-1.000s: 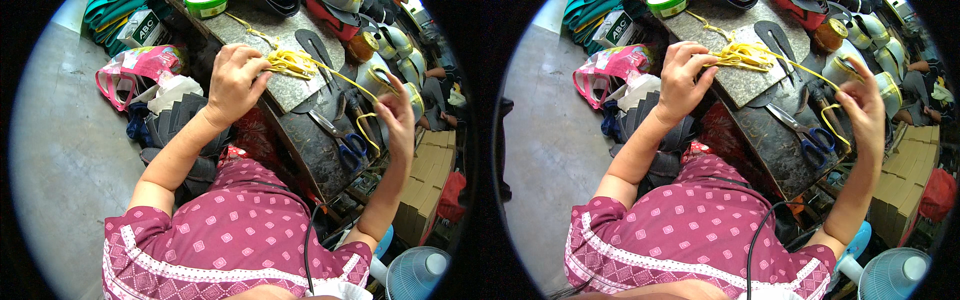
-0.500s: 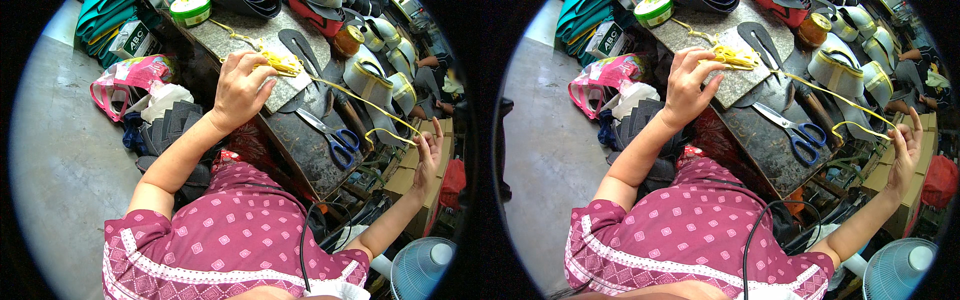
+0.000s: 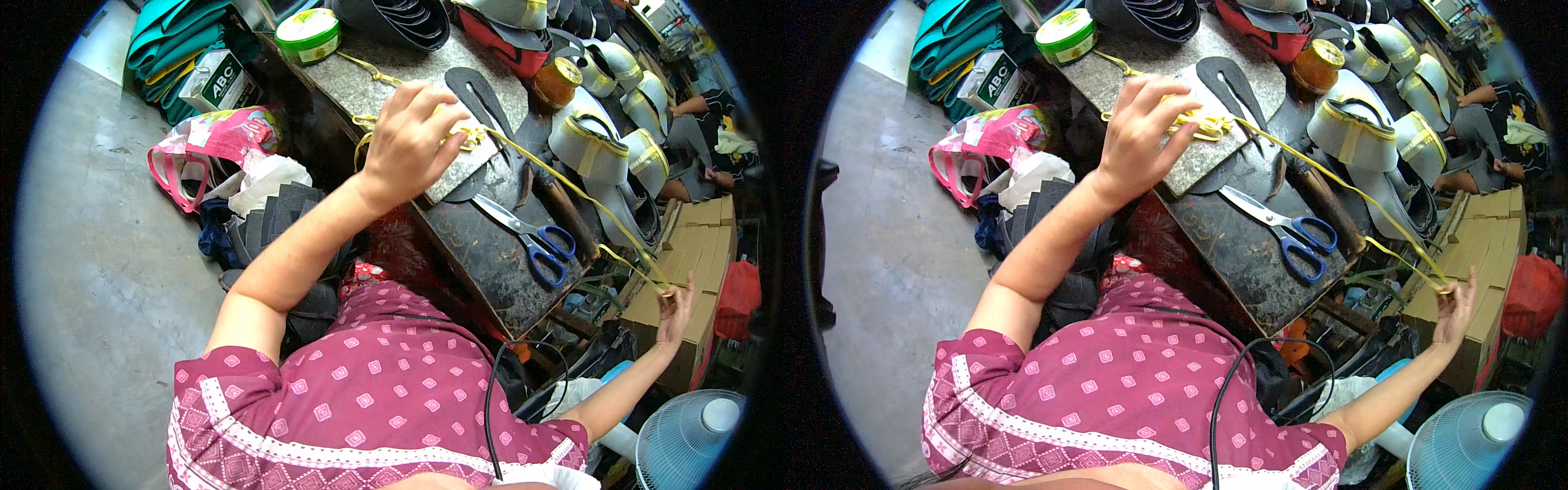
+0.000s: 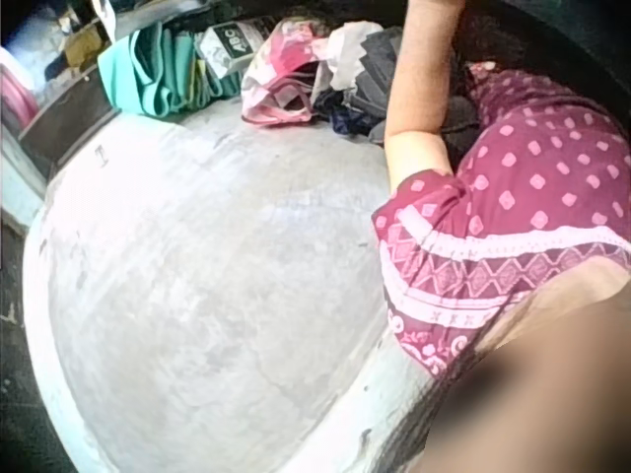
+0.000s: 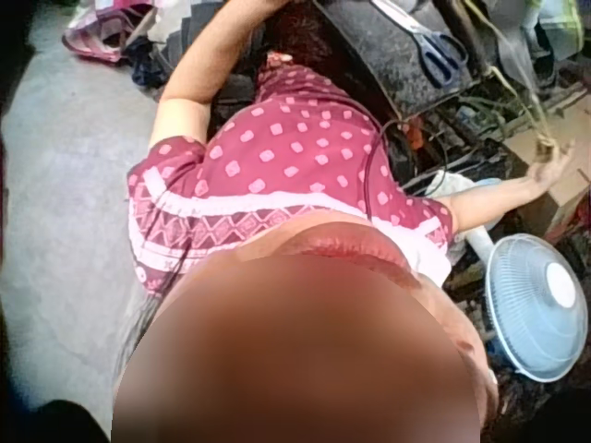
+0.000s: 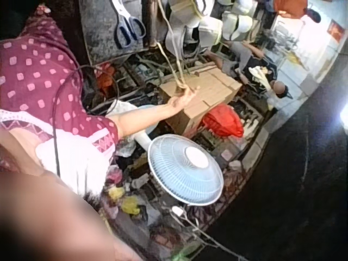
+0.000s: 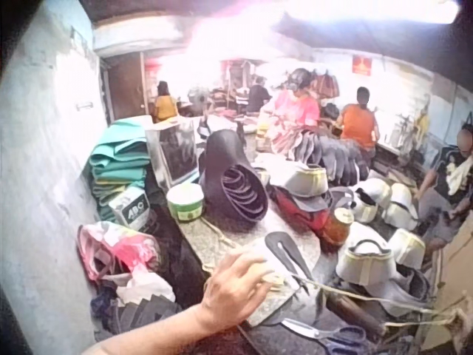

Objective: The person cuts a white shoe insole with scissors, then wraps a yellow elastic band around the edge of the insole and secures it. The person handles the insole and elastic band throughout the task.

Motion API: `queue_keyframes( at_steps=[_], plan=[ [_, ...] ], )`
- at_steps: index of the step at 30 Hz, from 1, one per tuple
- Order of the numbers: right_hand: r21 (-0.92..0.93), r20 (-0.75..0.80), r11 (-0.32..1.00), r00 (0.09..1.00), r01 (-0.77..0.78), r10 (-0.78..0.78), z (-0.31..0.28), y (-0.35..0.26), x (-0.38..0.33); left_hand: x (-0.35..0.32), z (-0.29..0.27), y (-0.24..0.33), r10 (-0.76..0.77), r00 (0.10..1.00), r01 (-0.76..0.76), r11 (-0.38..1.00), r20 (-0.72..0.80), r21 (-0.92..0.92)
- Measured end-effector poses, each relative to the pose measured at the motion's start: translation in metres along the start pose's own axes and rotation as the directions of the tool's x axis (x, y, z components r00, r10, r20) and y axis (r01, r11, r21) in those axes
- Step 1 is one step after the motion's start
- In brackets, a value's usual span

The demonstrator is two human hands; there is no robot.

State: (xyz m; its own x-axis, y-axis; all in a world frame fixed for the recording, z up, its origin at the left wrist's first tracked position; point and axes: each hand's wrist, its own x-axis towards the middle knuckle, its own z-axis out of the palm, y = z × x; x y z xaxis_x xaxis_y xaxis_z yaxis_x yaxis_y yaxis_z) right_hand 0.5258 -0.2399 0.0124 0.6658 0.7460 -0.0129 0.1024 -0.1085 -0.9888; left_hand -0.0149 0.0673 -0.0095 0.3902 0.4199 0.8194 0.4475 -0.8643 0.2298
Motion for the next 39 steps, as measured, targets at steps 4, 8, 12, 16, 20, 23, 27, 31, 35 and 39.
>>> queue_keyframes(
  at_steps=[4,8,12,16,20,23,27,31,35,39],
  plan=[
    [-0.361,-0.292,0.84,0.904,-0.406,0.312,0.001,0.057,0.011,0.04,0.029,-0.039,-0.03,0.963,-0.032,0.974,0.267,0.225],
    [-0.552,-0.261,0.803,0.961,-0.226,0.091,0.031,0.059,0.01,0.059,0.064,-0.065,-0.157,0.847,-0.073,0.912,0.508,0.404],
    [-0.471,0.002,0.836,0.948,0.281,-0.317,0.104,0.005,-0.008,0.063,0.078,-0.065,-0.17,0.827,-0.059,0.922,0.536,0.383],
    [-0.255,0.127,0.879,0.915,0.403,-0.383,0.201,-0.062,-0.063,0.07,0.054,-0.021,-0.015,0.964,-0.024,0.989,0.265,0.145],
    [0.195,0.333,0.922,0.861,0.336,-0.384,0.293,-0.076,-0.113,0.055,0.014,0.063,0.257,0.957,-0.233,0.958,0.135,-0.168],
    [0.253,0.44,0.944,0.844,0.212,-0.307,0.315,-0.071,-0.124,0.039,-0.006,0.101,0.28,0.948,-0.227,0.928,0.151,-0.295],
    [0.312,0.438,0.941,0.86,0.128,-0.262,0.291,-0.072,-0.124,0.024,-0.019,0.097,0.229,0.948,-0.138,0.921,0.219,-0.365],
    [-0.028,0.076,0.981,0.979,0.193,-0.191,0.24,-0.077,-0.132,0.013,-0.015,0.077,0.176,0.947,-0.089,0.947,0.267,-0.307],
    [-0.298,-0.039,0.906,0.944,0.301,-0.327,0.185,-0.061,-0.121,0.0,0.004,0.064,0.146,0.963,-0.066,0.943,0.226,-0.327],
    [-0.776,0.001,0.595,0.944,0.21,-0.331,0.143,-0.048,-0.123,-0.014,0.026,0.062,0.188,0.966,-0.119,0.935,0.18,-0.335]
  ],
)
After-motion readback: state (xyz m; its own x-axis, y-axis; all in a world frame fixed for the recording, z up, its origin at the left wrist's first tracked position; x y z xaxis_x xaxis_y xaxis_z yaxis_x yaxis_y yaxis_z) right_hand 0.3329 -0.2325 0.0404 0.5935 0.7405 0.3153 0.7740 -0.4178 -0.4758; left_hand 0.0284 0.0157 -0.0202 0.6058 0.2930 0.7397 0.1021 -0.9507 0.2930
